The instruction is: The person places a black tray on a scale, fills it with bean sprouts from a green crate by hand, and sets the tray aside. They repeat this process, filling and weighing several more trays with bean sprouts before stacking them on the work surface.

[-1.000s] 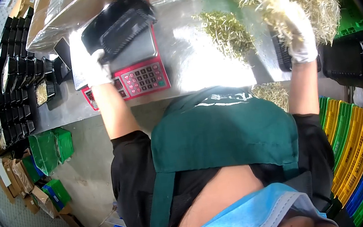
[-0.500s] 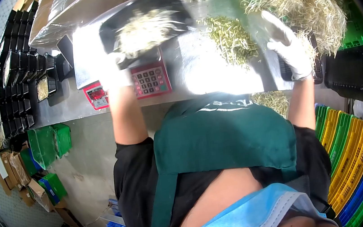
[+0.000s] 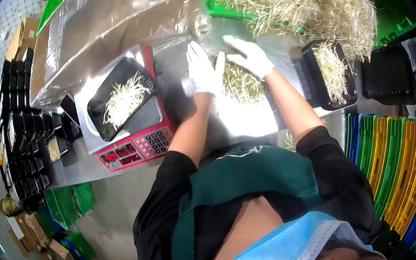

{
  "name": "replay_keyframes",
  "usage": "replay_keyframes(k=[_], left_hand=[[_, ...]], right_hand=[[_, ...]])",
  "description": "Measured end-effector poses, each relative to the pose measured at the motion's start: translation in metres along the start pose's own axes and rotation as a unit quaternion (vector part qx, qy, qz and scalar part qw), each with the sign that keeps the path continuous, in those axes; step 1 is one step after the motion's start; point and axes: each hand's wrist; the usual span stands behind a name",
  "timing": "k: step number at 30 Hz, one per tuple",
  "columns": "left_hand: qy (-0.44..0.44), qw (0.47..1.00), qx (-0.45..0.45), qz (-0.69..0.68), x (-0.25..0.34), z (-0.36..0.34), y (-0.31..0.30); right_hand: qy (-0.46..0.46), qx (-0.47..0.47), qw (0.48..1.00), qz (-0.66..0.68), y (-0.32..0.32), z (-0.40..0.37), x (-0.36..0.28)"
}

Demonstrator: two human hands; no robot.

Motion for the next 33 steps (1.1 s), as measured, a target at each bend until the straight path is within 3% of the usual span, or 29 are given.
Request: replay_keyframes(k=[2, 3, 4, 5, 7, 8, 9, 11, 12, 13, 14, 15, 16, 17, 18, 19, 20, 21, 22, 23, 24, 25, 26, 28, 30, 31, 32, 33], left_hand=[[0.074, 0.992, -0.081, 0.055, -0.014, 0.008, 0.023], [0.043, 0.987, -0.152, 0.003, -0.001, 0.005, 0.012], [0.012, 0.974, -0.222, -0.049, 0.011, -0.005, -0.002], [0.136, 0.964, -0.206, -0.102, 0.014, -0.011, -0.008], [0.135, 0.946, -0.246, -0.165, 0.036, -0.035, -0.028], [0.137, 0.944, -0.248, -0.171, 0.042, -0.052, -0.025], [0.144, 0.923, -0.300, -0.195, 0.046, -0.073, -0.015], [0.163, 0.869, -0.400, -0.240, 0.056, -0.119, 0.013], [0.076, 0.793, -0.506, -0.331, 0.070, -0.150, 0.028], [0.052, 0.714, -0.604, -0.349, 0.097, -0.158, 0.019], [0.145, 0.690, -0.667, -0.242, 0.128, -0.157, 0.004], [0.221, 0.702, -0.640, -0.219, 0.146, -0.175, 0.001], [0.292, 0.713, -0.606, -0.196, 0.161, -0.193, -0.002], [0.311, 0.713, -0.580, -0.240, 0.172, -0.205, 0.000], [0.328, 0.711, -0.554, -0.283, 0.177, -0.211, 0.003], [0.327, 0.745, -0.505, -0.287, 0.183, -0.196, 0.000], [0.313, 0.773, -0.387, -0.393, 0.184, -0.154, -0.003], [0.247, 0.824, -0.400, -0.315, 0.184, -0.103, -0.022], [0.202, 0.884, -0.277, -0.319, 0.181, -0.071, 0.009], [0.158, 0.913, -0.211, -0.311, 0.178, -0.022, -0.012], [0.117, 0.925, -0.211, -0.294, 0.163, 0.015, 0.020], [0.152, 0.931, 0.106, -0.316, 0.154, 0.041, 0.043], [0.140, 0.917, 0.159, -0.337, 0.141, 0.074, 0.063], [-0.021, 0.950, 0.013, -0.310, 0.129, 0.119, 0.071], [-0.145, 0.965, -0.017, -0.218, 0.128, 0.164, 0.087], [-0.154, 0.970, -0.039, -0.183, 0.122, 0.181, 0.092], [-0.160, 0.974, -0.060, -0.149, 0.118, 0.199, 0.095], [-0.155, 0.969, -0.079, -0.174, 0.114, 0.211, 0.103]], right_hand=[[-0.008, -0.018, 0.998, 0.066, 0.005, 0.008, 0.003], [0.005, -0.028, 0.997, 0.070, -0.004, 0.009, -0.012], [0.142, -0.112, 0.983, 0.000, -0.020, 0.006, -0.027], [0.116, -0.114, 0.986, -0.030, -0.017, -0.004, -0.020], [0.112, -0.110, 0.986, -0.053, -0.010, -0.029, -0.008], [0.070, -0.045, 0.996, 0.027, -0.019, -0.040, -0.024], [0.097, -0.031, 0.994, 0.035, -0.018, -0.058, -0.026], [0.190, -0.024, 0.980, 0.056, -0.038, -0.097, -0.044], [0.255, -0.030, 0.964, 0.070, -0.059, -0.116, -0.070], [0.309, 0.018, 0.950, 0.037, -0.065, -0.161, -0.067], [0.266, 0.137, 0.949, 0.095, -0.077, -0.197, -0.077], [0.444, 0.145, 0.870, 0.160, -0.099, -0.240, -0.096], [0.464, 0.288, 0.791, 0.277, -0.109, -0.287, -0.115], [0.558, 0.228, 0.784, 0.144, -0.127, -0.346, -0.129], [0.608, 0.068, 0.789, -0.057, -0.139, -0.414, -0.145], [0.758, -0.129, 0.624, -0.138, -0.151, -0.445, -0.174], [0.780, -0.183, 0.568, -0.188, -0.147, -0.489, -0.199], [0.754, -0.208, 0.581, -0.226, -0.139, -0.566, -0.223], [0.820, -0.100, 0.528, -0.198, -0.144, -0.552, -0.240], [0.870, 0.010, 0.464, -0.165, -0.144, -0.543, -0.261], [0.869, 0.008, 0.466, -0.166, -0.141, -0.536, -0.253], [0.800, 0.122, 0.564, -0.164, -0.143, -0.512, -0.237], [0.707, 0.234, 0.648, -0.158, -0.145, -0.481, -0.218], [0.494, 0.358, 0.764, -0.212, -0.140, -0.365, -0.183], [0.344, 0.274, 0.846, -0.301, -0.148, -0.261, -0.161], [0.254, 0.264, 0.884, -0.291, -0.151, -0.216, -0.154], [0.155, 0.235, 0.890, -0.359, -0.155, -0.180, -0.143], [0.212, 0.172, 0.908, -0.319, -0.157, -0.166, -0.132]])
Point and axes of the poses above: each hand's wrist, its own z-axis towards the middle knuckle, its own y-axis out of the palm, x = y × z, and after that the axes turned 9 degrees about -y, right-handed
